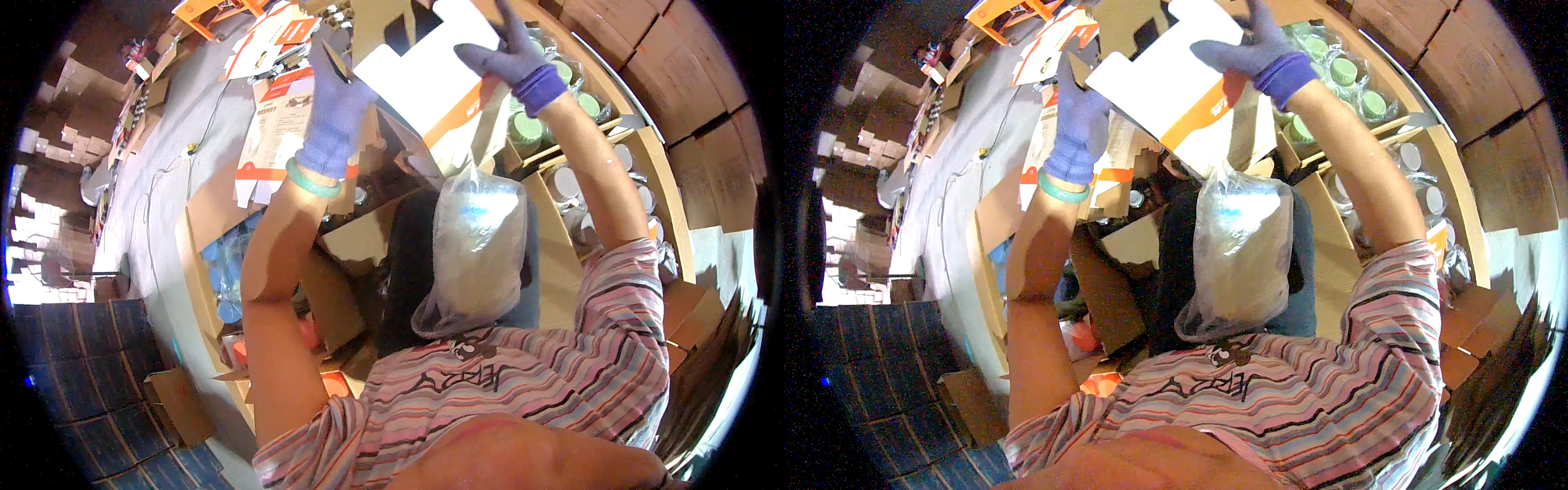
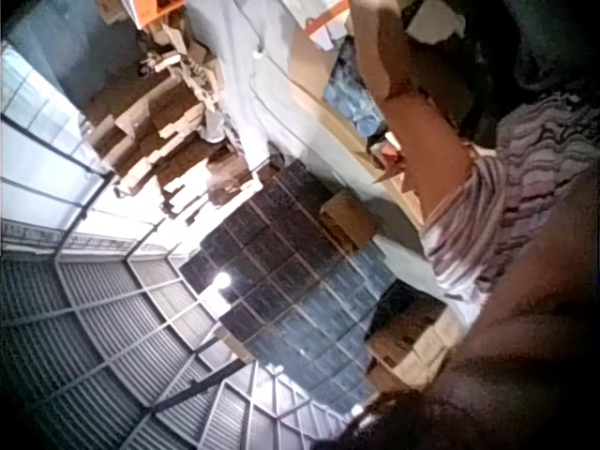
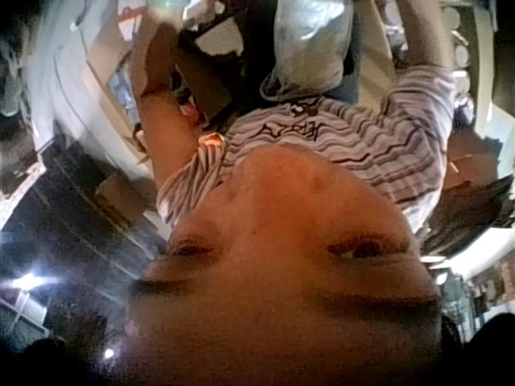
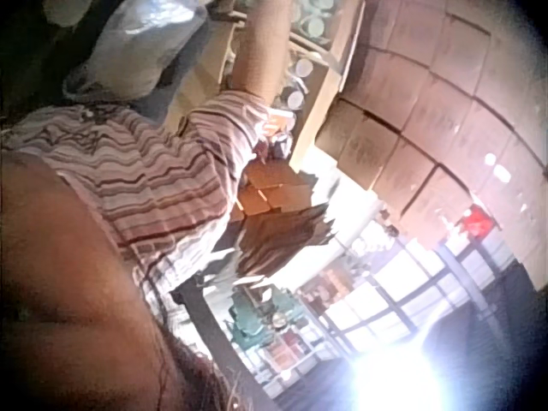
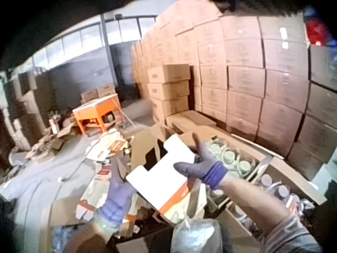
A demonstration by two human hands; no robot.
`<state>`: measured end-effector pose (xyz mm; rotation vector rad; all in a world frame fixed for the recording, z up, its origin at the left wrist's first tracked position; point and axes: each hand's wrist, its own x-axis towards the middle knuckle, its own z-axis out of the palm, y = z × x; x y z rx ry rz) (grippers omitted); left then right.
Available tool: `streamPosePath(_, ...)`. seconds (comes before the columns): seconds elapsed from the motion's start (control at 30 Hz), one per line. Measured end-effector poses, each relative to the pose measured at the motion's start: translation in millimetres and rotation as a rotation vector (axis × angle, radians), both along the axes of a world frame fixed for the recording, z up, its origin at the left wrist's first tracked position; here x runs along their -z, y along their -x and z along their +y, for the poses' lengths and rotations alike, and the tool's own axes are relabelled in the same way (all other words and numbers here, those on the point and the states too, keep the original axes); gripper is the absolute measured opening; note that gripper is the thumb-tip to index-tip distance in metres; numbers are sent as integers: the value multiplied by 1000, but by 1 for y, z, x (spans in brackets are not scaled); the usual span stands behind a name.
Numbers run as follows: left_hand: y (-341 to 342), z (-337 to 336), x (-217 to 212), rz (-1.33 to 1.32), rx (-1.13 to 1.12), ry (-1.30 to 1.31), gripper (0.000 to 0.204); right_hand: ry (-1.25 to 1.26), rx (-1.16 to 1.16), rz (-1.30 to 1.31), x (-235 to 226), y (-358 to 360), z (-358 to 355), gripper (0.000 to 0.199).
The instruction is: The person puts a plastic bottle into a plastic bag, inserts it into a cardboard box, and places the box into a larger container.
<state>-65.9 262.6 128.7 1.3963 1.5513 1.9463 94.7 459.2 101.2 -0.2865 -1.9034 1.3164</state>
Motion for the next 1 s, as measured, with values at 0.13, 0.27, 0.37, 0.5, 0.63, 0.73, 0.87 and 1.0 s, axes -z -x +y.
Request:
streamPosePath(0.13, 19, -9, 40, -151, 32, -27, 84, 121, 23, -279, 4, 6, -20, 122)
streamPosePath(0.27, -1, -2, 81, -104, -52, 10, 88, -212, 136, -317, 75, 17, -13, 111)
streamPosePath(0.37, -11, 3, 125, 311, -319, 97, 98, -378, 259, -407, 87, 22, -24, 98)
streamPosePath(0.5, -32, 10, 132, 722, -378, 223, 103, -637, 313, -378, 99, 14, -11, 81)
streamPosePath(0.63, -11, 14, 131, 894, -512, 377, 84, -709, 175, -124, 102, 12, -17, 68)
streamPosePath(0.73, 3, 13, 127, 694, -442, 237, 71, -697, 211, -115, 107, 22, -18, 62)
streamPosePath(0.87, 2, 30, 123, 667, -613, 127, 57, -738, 244, -131, 108, 45, -21, 60)
streamPosePath(1.0, 22, 47, 116, 619, -704, 211, 37, -843, 231, -208, 114, 47, -8, 58)
